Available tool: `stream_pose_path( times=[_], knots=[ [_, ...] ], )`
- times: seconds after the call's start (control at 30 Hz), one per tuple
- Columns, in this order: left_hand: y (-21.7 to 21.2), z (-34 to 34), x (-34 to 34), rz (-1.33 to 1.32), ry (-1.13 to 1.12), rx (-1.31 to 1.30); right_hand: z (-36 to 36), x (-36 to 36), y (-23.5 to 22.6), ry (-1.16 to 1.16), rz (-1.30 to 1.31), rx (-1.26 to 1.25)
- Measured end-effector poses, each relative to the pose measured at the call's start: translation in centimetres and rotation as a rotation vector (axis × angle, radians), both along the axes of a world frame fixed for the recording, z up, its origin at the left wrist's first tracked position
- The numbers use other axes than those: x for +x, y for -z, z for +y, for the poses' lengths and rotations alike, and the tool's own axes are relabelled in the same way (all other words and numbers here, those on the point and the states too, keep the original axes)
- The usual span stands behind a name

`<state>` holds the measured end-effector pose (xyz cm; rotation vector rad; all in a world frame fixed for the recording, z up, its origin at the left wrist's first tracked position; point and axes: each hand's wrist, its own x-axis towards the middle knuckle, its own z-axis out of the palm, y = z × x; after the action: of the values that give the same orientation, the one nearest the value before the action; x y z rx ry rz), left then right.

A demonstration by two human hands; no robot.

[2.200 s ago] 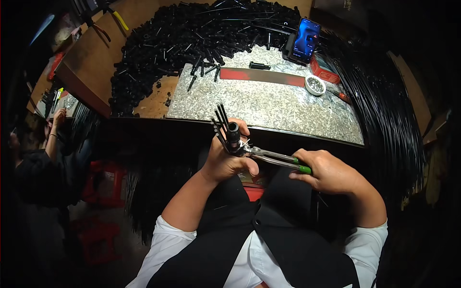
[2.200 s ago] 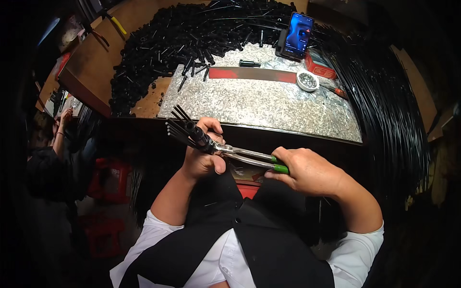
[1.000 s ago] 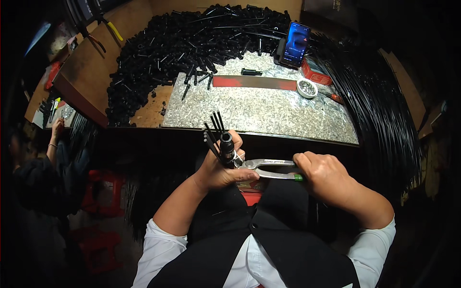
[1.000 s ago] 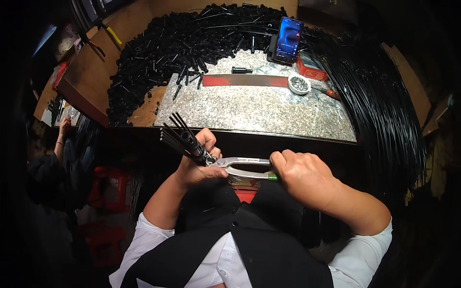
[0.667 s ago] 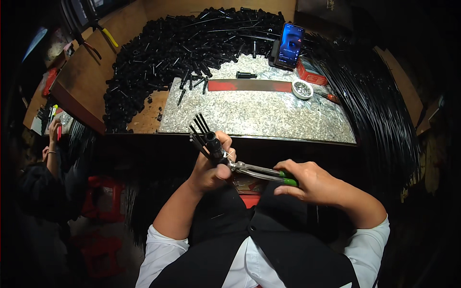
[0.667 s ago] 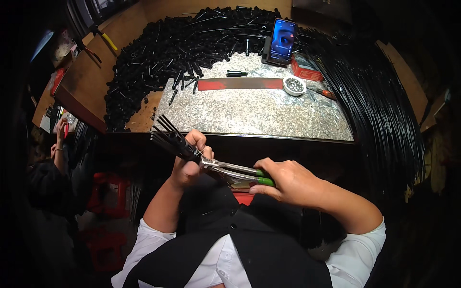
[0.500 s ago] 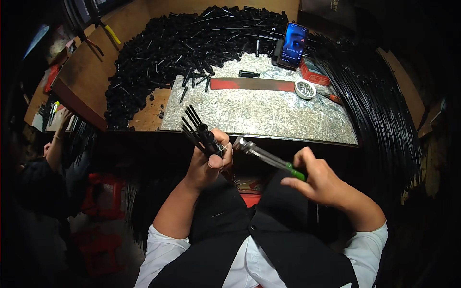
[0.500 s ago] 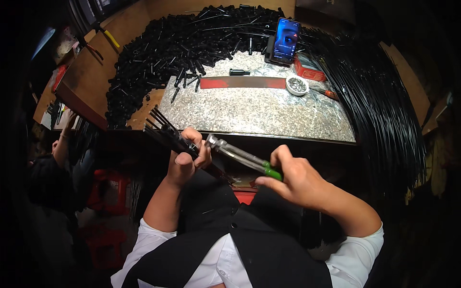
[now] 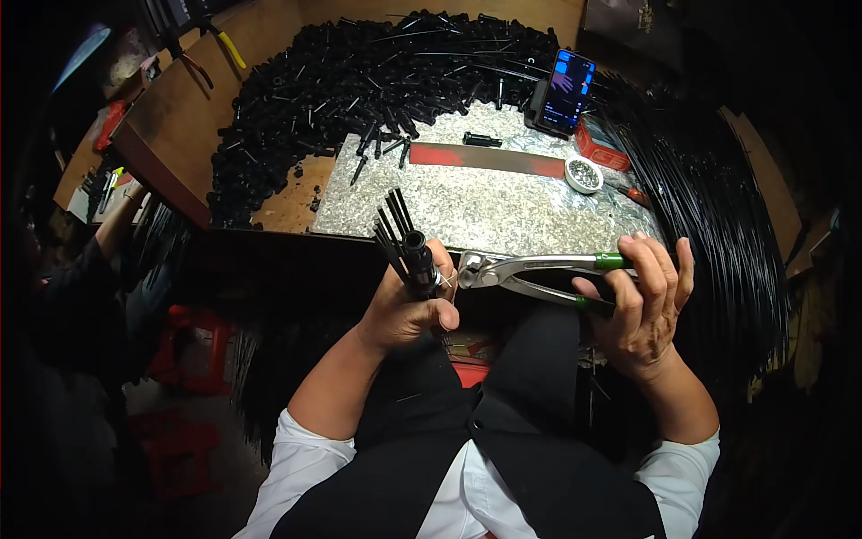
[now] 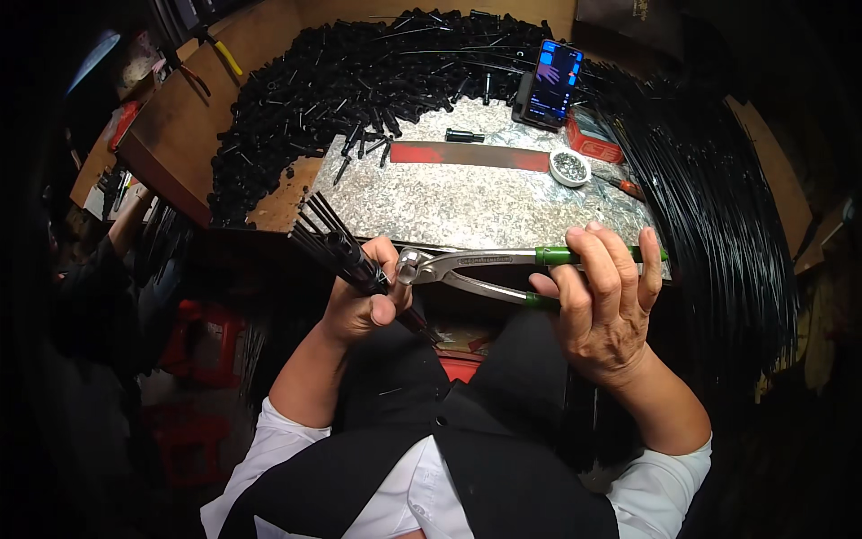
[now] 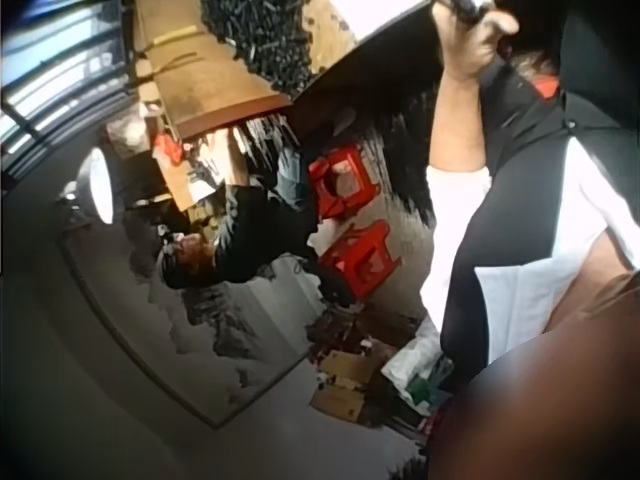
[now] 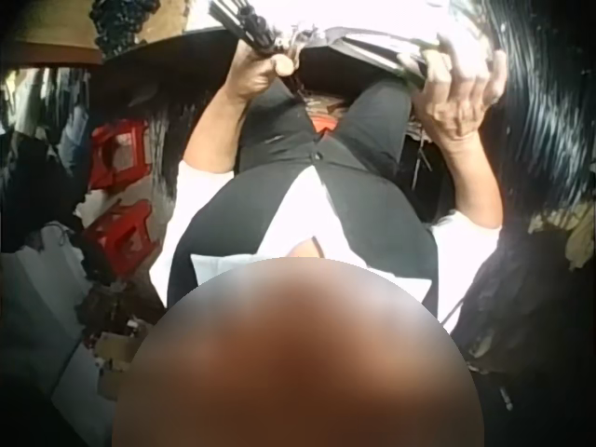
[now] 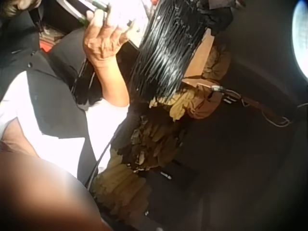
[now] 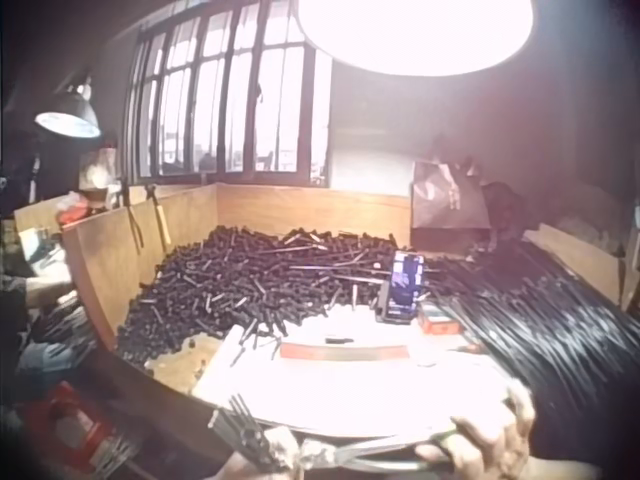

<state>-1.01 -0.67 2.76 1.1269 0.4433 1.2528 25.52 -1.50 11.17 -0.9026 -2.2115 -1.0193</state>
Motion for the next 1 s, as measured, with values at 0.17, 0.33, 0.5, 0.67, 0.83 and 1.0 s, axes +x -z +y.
stream_pose_path(
  times=[0.17, 0.33, 0.5, 0.67, 0.83, 1.0],
  knots=[
    [0.5, 0.1, 0.3, 0.082, -0.066, 0.017, -0.1, 0.1, 0.1, -0.016, -0.024, 0.047],
    [0.2, 0.1, 0.4, 0.138, -0.081, 0.016, -0.2, 0.5, 0.2, -0.061, -0.034, 0.014],
    [-0.1, -0.1, 0.5, 0.121, -0.063, -0.02, -0.5, 0.7, 0.0, -0.067, -0.075, -0.009],
    [-0.3, -0.2, 0.7, 0.127, -0.094, -0.04, -0.7, 0.5, -0.1, -0.077, -0.074, -0.048],
    [0.8, -0.5, 0.3, 0.152, -0.158, -0.003, -0.8, -0.1, -0.5, -0.137, -0.002, -0.145],
    [1.1, -0.9, 0.5, 0.06, -0.209, 0.099, -1.9, 0.7, -0.8, -0.199, 0.019, -0.487]
  ],
)
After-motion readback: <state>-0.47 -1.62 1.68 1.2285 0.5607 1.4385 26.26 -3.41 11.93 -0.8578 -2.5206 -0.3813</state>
